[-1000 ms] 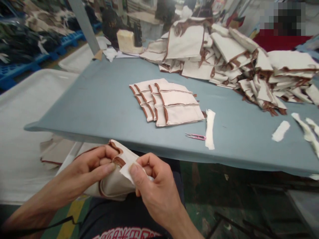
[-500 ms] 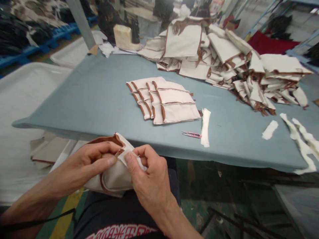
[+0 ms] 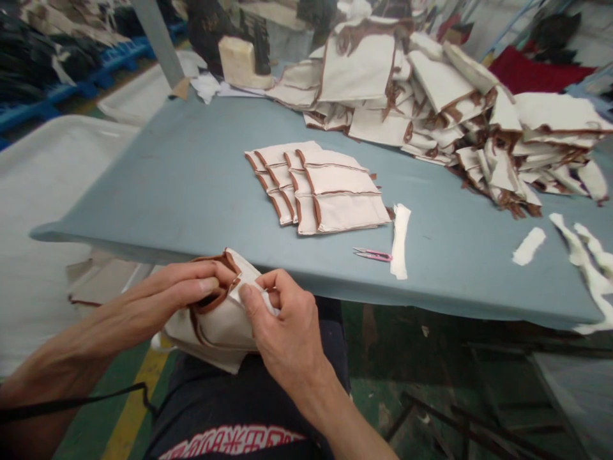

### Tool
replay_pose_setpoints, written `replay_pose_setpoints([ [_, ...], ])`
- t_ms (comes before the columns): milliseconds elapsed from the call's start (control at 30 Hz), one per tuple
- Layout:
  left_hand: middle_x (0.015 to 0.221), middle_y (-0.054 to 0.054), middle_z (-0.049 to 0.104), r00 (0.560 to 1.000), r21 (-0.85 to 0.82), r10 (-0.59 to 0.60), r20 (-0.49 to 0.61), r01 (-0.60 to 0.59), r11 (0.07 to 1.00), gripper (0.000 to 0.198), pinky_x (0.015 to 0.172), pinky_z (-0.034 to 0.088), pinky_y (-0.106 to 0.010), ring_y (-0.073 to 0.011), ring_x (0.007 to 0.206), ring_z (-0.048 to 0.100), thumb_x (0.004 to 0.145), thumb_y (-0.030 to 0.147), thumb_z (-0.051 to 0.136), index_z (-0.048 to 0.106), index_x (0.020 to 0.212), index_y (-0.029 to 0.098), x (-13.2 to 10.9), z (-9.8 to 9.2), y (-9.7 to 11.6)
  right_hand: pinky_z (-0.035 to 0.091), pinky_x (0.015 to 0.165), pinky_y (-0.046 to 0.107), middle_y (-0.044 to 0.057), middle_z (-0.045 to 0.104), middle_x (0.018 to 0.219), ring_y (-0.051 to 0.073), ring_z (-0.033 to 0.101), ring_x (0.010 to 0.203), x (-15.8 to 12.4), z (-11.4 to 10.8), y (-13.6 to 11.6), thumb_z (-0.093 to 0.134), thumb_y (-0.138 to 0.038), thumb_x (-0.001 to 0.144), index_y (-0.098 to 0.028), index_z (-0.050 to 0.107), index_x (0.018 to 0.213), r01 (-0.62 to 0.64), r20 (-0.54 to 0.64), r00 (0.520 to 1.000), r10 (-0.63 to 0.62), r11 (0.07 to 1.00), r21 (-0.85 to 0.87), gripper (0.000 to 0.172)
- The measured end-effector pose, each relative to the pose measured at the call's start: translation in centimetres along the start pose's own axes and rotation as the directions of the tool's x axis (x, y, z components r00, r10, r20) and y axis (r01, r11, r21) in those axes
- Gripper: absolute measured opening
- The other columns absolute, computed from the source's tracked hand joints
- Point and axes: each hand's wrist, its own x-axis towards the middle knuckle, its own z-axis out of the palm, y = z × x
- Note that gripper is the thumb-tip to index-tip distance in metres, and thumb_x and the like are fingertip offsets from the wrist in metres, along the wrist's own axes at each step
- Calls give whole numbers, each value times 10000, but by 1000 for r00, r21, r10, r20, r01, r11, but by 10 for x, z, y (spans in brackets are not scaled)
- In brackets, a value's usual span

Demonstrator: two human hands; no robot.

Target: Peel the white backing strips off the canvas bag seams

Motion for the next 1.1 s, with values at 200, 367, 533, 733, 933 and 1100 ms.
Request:
replay_pose_setpoints([
  [200, 855, -8, 731, 999, -10, -5, -39, 5, 1000, 271, 691, 502, -225, -183, 769, 660, 963, 341, 548, 771, 914, 194, -1, 7, 2, 317, 473, 220, -52, 532, 558, 111, 440, 490, 0, 3, 0, 613, -485, 932, -227, 574, 799, 46, -51, 998, -48, 997, -56, 294],
  [367, 859, -37, 776, 990, -185, -138, -42, 128, 974, 171, 646, 530, -229, -205, 765, 724, 811, 290, 663, 709, 927, 174, 0, 19, 4, 328, 491, 234, -30, 574, 584, 128, 470, 514, -2, 6, -1, 602, -478, 944, -224, 605, 792, 96, -120, 986, -118, 980, -177, 295],
  [533, 772, -11, 740, 984, -163, -131, -123, 111, 980, 158, 590, 489, -214, -179, 693, 685, 826, 333, 676, 696, 854, 178, 1, 24, -1, 325, 498, 237, -35, 570, 572, 127, 475, 495, -4, 11, 1, 609, -446, 947, -228, 606, 779, 150, -173, 965, -198, 955, -255, 275],
  [733, 734, -11, 741, 967, -112, -91, -237, 66, 992, 211, 572, 461, -215, -166, 642, 640, 836, 362, 641, 710, 835, 163, 2, 31, -2, 321, 495, 233, -32, 576, 545, 118, 467, 449, -5, 16, 5, 617, -419, 960, -213, 650, 794, 205, -220, 931, -290, 917, -341, 268],
  [933, 635, 23, 671, 918, 20, -27, -396, 38, 999, 153, 544, 408, -221, -135, 556, 561, 818, 268, 572, 675, 755, 173, 3, 46, -2, 310, 485, 240, -31, 595, 544, 119, 474, 435, -4, 17, 9, 630, -423, 969, -216, 655, 788, 205, -207, 934, -291, 911, -358, 277],
  [1100, 602, 25, 665, 916, 39, -43, -399, 64, 997, 177, 503, 398, -218, -137, 521, 551, 823, 285, 570, 698, 793, 167, -2, 47, -3, 359, 504, 238, -14, 657, 600, 137, 550, 484, -5, 12, 6, 616, -449, 968, -229, 626, 788, 183, -157, 958, -241, 932, -314, 285],
])
